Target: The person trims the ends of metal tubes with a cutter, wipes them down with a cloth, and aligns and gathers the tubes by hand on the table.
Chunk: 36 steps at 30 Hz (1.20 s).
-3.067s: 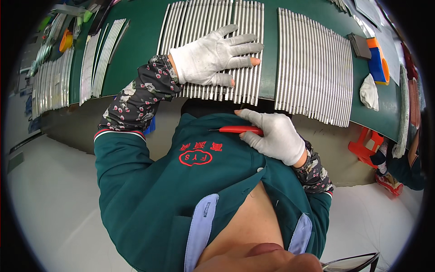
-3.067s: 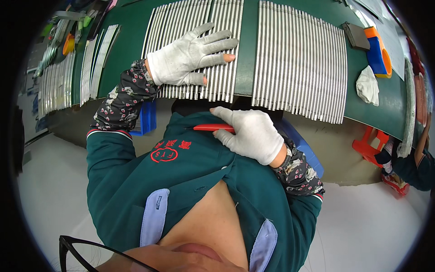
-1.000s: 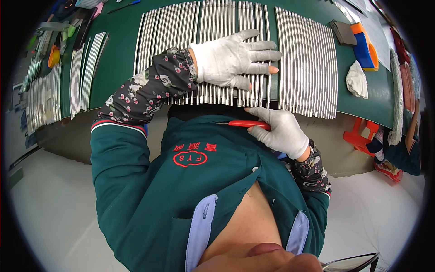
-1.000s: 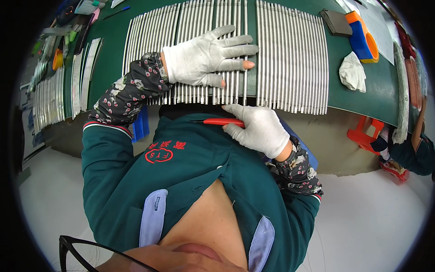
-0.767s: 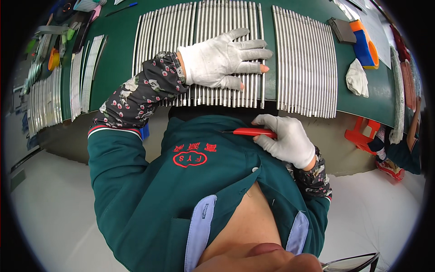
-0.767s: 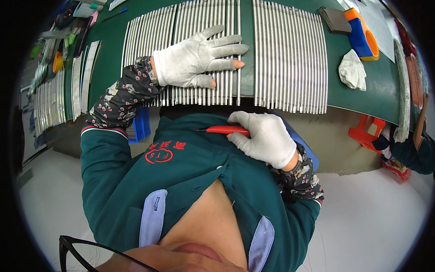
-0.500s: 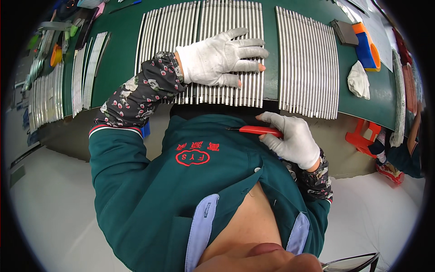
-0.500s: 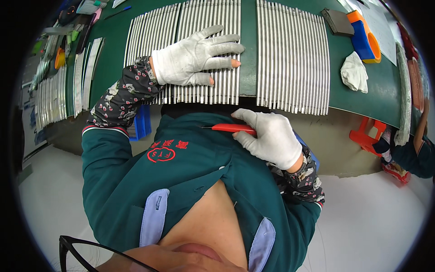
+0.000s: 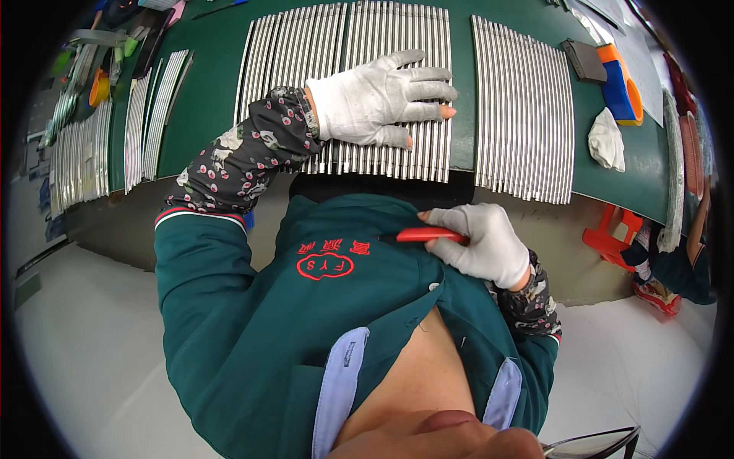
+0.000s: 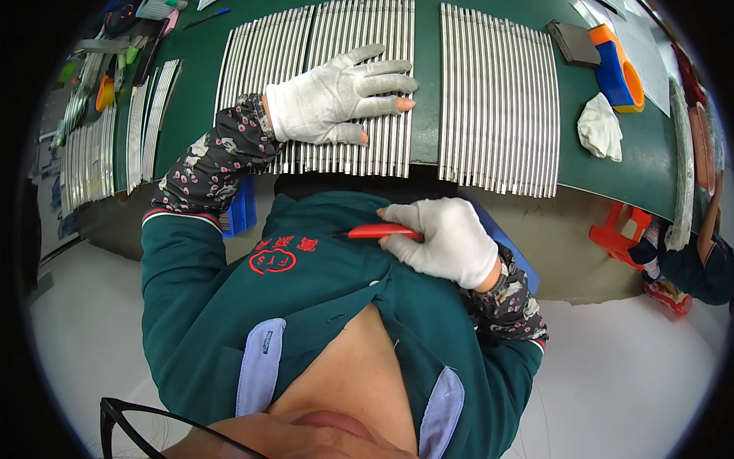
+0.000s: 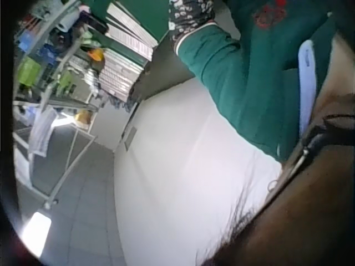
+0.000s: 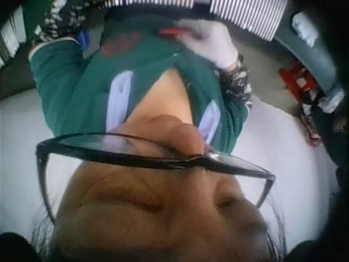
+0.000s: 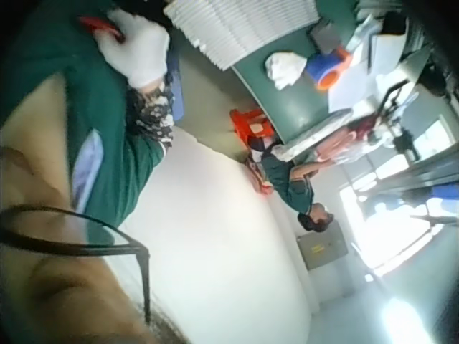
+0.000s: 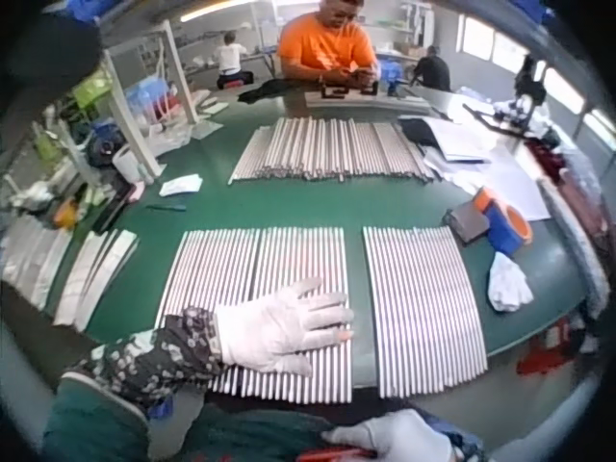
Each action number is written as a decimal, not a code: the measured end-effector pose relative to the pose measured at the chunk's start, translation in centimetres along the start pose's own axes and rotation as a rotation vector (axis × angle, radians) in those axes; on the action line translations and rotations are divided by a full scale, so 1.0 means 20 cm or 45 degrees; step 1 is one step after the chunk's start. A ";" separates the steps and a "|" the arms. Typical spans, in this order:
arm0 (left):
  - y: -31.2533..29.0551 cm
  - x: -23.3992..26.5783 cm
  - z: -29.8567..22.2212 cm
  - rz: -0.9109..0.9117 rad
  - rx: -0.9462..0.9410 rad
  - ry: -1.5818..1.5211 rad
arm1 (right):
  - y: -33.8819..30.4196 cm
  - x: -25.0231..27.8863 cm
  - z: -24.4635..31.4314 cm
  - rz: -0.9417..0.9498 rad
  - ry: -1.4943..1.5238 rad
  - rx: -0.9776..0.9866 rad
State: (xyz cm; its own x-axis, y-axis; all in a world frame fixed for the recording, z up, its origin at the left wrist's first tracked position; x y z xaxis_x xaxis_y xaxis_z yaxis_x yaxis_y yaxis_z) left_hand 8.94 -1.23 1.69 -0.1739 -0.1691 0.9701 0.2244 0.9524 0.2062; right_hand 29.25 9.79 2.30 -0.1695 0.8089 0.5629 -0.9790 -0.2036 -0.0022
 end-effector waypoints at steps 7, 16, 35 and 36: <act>-0.01 -0.01 0.01 -0.051 -0.042 0.025 | 0.04 -0.03 0.02 -0.091 -0.136 -0.030; 0.01 0.00 0.00 -0.026 -0.024 0.046 | 0.04 -0.02 0.04 -0.127 0.026 0.114; 0.50 -0.15 0.00 0.096 -0.111 0.103 | -0.42 0.53 -0.24 -1.115 0.328 -0.732; 0.48 -0.14 0.00 0.113 -0.106 0.107 | -0.42 0.55 -0.26 -1.112 0.298 -0.757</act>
State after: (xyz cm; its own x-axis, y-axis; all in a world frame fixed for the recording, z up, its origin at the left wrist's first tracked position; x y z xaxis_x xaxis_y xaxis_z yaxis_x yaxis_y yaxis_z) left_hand 11.51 8.33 1.01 -0.0696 -0.1090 0.9916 0.3149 0.9408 0.1255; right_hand 35.02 23.35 4.22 0.6577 0.6428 0.3927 -0.6593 0.7434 -0.1125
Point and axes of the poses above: each hand's wrist, its own y-axis towards the middle knuckle, its own x-axis out of the back of the hand, z = x × y, the point moved 4 cm from there along y, towards the middle knuckle, and after that the axes turned 3 degrees about x, right-handed, at the moved point
